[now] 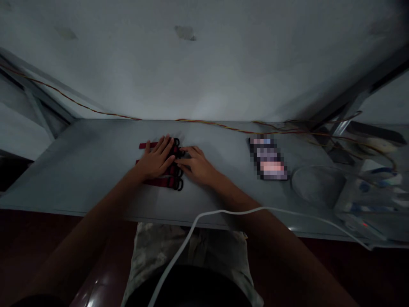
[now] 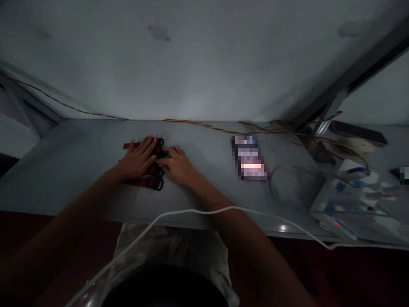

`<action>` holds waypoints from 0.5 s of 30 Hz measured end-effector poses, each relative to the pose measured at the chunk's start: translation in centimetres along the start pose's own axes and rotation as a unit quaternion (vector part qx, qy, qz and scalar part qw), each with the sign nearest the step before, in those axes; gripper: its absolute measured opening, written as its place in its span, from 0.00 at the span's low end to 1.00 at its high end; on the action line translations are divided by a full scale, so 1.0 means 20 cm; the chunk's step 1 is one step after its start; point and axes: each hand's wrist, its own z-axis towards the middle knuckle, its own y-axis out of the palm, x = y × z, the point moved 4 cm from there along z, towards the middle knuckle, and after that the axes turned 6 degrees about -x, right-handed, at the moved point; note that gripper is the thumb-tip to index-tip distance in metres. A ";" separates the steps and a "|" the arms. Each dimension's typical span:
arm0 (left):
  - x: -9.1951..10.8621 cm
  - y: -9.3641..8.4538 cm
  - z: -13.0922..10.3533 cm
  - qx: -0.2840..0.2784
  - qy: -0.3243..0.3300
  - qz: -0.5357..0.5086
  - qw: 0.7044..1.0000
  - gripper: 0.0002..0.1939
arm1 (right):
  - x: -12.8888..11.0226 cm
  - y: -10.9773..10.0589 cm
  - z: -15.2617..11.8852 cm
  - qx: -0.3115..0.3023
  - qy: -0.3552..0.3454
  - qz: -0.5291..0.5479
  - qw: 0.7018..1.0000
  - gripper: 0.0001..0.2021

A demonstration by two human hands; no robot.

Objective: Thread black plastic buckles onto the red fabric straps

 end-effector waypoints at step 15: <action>0.19 0.15 -0.35 0.101 0.014 0.047 0.994 0.40 | 0.02 0.03 -0.01 -0.048 0.038 0.008 0.998 0.23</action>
